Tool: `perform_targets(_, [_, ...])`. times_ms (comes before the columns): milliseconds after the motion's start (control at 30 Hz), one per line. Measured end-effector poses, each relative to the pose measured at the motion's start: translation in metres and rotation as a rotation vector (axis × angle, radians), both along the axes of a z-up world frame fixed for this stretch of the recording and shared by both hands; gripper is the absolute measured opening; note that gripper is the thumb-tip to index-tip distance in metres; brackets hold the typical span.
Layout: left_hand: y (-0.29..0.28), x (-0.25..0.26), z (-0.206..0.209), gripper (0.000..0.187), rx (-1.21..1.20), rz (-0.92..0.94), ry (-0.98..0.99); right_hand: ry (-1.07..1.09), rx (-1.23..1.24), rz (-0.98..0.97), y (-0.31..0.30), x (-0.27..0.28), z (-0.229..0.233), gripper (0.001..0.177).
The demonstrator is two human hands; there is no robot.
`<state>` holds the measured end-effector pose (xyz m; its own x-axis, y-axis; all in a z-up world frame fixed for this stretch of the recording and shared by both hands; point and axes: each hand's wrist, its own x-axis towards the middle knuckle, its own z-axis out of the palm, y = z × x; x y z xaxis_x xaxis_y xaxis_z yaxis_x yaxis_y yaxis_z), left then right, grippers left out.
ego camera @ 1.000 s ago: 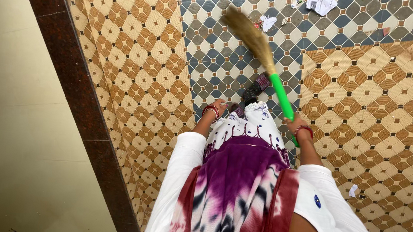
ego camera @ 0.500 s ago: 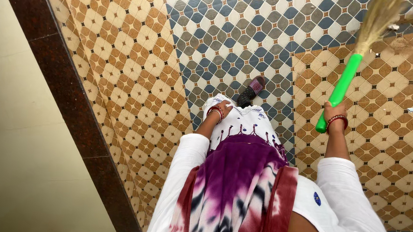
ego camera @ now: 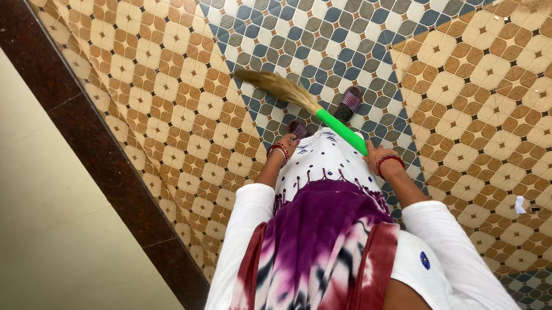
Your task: The person sweeps debris and paper scraps across a tiled floor using a broom, moving them toward a red bucket.
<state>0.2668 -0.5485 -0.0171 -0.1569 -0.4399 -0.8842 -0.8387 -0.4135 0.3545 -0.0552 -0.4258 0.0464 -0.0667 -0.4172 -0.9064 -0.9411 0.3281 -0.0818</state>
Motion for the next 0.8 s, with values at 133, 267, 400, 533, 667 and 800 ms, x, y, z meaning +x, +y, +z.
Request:
perform_targets(133, [0.003, 0.029, -0.002, 0.047, -0.032, 0.038, 0.046, 0.012, 0.128, -0.054, 0.031, 0.004, -0.002, 0.066])
perform_targets(267, [0.015, 0.062, -0.004, 0.045, -0.032, 0.056, 0.041, 0.138, 0.088, -0.328, 0.057, -0.041, 0.023, 0.063])
perform_targets(400, [0.031, 0.092, 0.003, 0.045, -0.037, 0.080, 0.079, 0.249, -0.093, -0.531, 0.027, -0.082, 0.037, 0.063])
perform_targets(533, [0.043, 0.119, 0.011, 0.043, 0.054, 0.096, -0.016, 0.292, -0.245, -0.692, -0.025, -0.080, 0.026, 0.058])
perform_targets(667, [0.042, 0.125, 0.013, 0.046, 0.119, 0.053, -0.127, 0.251, -0.302, -0.628, -0.040, -0.027, 0.019, 0.061])
perform_targets(800, [0.036, 0.116, 0.014, 0.049, 0.065, 0.032, -0.071, 0.137, -0.105, -0.331, -0.056, 0.041, 0.022, 0.073])
